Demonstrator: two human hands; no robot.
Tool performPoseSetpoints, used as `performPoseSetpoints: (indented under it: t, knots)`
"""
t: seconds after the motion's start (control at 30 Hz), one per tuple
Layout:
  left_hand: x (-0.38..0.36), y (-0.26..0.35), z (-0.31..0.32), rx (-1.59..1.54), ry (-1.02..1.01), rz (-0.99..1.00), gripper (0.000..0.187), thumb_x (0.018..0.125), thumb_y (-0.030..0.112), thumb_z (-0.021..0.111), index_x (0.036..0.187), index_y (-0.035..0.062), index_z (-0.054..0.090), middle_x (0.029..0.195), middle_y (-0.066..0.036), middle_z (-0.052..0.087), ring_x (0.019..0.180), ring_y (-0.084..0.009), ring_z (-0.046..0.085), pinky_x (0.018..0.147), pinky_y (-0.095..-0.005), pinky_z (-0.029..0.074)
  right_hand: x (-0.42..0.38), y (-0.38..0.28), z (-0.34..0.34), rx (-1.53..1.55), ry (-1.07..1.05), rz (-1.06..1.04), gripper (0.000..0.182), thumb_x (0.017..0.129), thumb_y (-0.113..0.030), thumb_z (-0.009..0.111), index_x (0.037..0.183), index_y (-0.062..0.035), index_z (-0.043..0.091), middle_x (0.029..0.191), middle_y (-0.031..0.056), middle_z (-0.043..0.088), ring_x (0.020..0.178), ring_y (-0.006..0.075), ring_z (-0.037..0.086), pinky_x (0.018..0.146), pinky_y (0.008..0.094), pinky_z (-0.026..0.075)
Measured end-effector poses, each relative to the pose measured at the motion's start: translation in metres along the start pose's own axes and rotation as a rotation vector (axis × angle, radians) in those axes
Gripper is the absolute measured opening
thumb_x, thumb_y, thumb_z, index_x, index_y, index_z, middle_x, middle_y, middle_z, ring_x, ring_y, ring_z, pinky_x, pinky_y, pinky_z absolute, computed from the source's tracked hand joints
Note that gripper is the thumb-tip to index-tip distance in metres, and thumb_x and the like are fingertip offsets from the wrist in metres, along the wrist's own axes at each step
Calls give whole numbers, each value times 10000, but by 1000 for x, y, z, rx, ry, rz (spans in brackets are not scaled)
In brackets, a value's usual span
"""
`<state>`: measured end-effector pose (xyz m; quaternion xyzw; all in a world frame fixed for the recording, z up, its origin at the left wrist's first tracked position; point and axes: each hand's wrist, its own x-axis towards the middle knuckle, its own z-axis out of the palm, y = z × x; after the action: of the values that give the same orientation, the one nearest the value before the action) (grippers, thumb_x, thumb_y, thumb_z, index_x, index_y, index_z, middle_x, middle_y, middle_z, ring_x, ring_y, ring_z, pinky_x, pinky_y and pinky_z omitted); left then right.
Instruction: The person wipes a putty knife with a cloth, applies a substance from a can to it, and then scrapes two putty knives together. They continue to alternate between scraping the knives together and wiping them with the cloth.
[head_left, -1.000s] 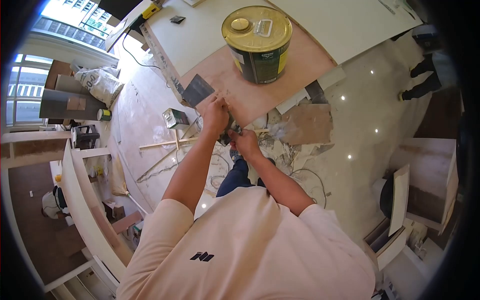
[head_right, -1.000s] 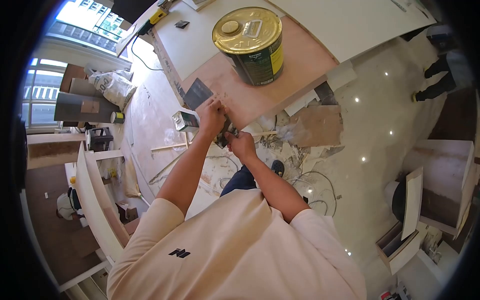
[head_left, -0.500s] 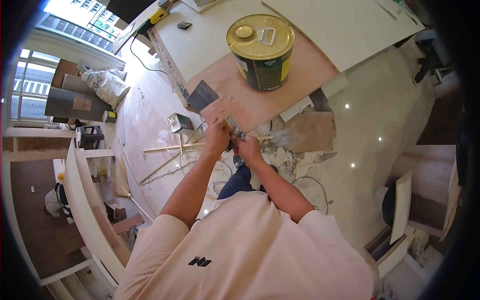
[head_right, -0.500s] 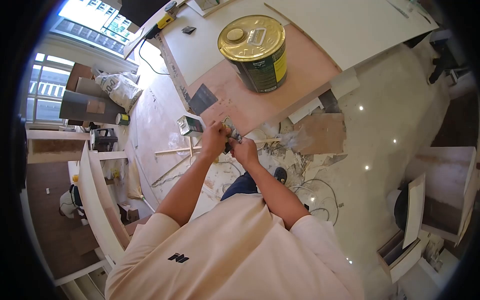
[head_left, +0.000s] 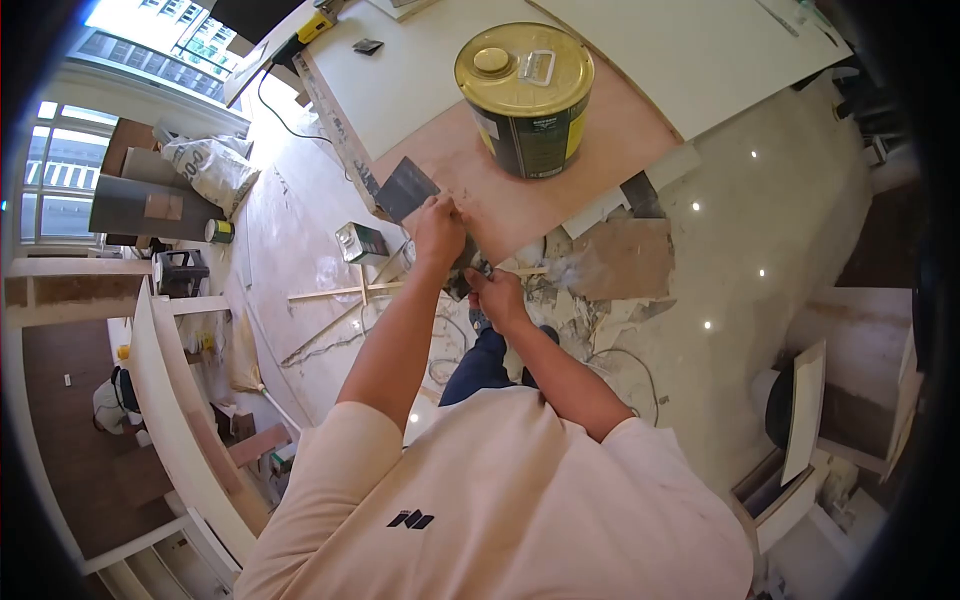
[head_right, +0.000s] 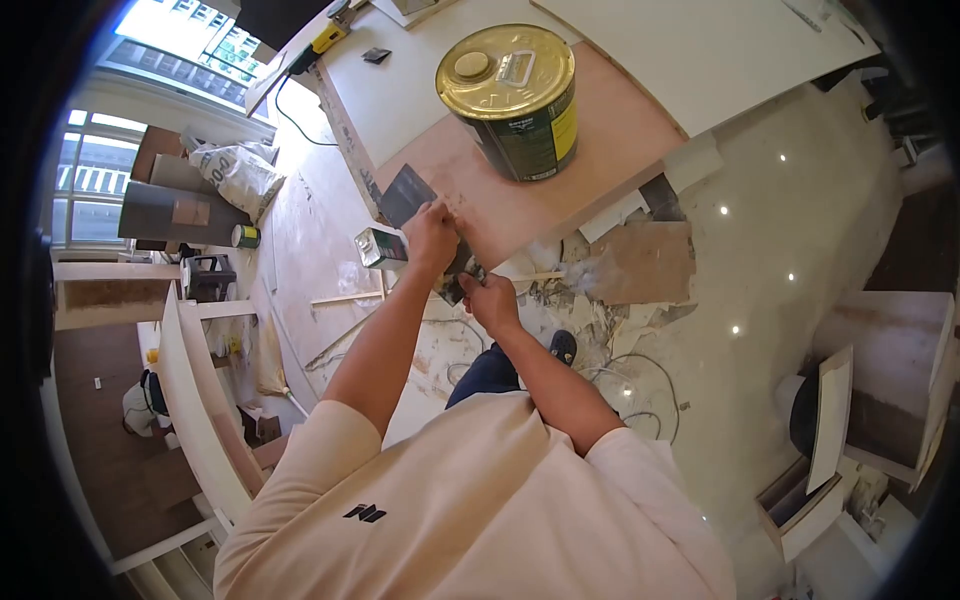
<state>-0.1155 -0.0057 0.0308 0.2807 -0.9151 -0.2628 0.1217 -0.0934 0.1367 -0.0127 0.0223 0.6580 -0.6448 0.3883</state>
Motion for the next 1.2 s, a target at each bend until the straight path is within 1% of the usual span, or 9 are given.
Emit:
performPoseSetpoints:
  t: [0.13,0.17,0.27,0.43,0.5,0.7,0.83,1.07,1.2]
  knots:
    - [-26,-13,-2,46,6,111,139,856,111,575,812,-20,593,929,-220,591,910,-415,589,800,-473,461,2,3,1,1,2,27,345,879,-255,702,717,35,609,601,75,592,482,140,548,449,272,439]
    - [-44,-8,-10,-12,-74,32,132,861,105,559,826,-16,598,940,-223,592,916,-426,583,802,-488,456,2,4,0,-11,-19,19,351,879,-259,703,717,38,609,606,79,596,486,142,551,450,270,444]
    - [-29,-14,-2,-9,16,43,122,820,110,629,811,-8,600,918,-207,600,926,-425,584,798,-489,466,-4,-2,-1,-17,-30,16,382,883,-274,693,701,51,607,599,98,608,492,155,570,464,283,453]
    - [-13,-6,-15,-41,-6,59,139,850,117,584,815,-17,604,929,-228,589,892,-422,584,771,-463,467,-2,-3,2,-11,18,30,411,896,-290,660,693,64,609,570,117,617,488,173,595,476,323,448]
    - [-50,-15,-20,-97,-46,47,141,845,116,594,809,-20,607,919,-228,588,890,-423,584,761,-460,469,2,-3,-1,-83,-11,0,414,894,-296,660,699,65,609,569,119,618,487,173,594,475,324,449]
    - [-1,-6,-15,9,-55,63,124,838,101,606,866,-20,610,957,-225,607,911,-435,586,777,-484,468,-2,-5,0,-38,-20,14,398,894,-294,654,719,61,616,570,123,624,484,167,588,483,322,450]
    - [-45,-8,-19,-66,-71,66,125,846,99,596,868,-25,592,948,-231,594,897,-446,578,774,-492,460,1,-2,-1,-68,-12,38,371,891,-275,658,733,58,608,576,117,622,484,161,586,471,317,446]
    - [-7,2,-5,-105,-8,4,107,846,65,606,804,-29,578,901,-219,591,891,-429,579,781,-463,467,-7,-7,-3,-10,-30,65,331,894,-235,681,746,50,602,610,95,597,499,143,556,483,273,490]
    - [-25,-14,4,-54,55,96,130,826,96,636,796,-18,582,875,-207,585,879,-412,583,768,-457,469,10,-4,-5,-76,-51,-17,323,887,-243,689,773,50,613,622,90,595,507,149,564,482,275,493]
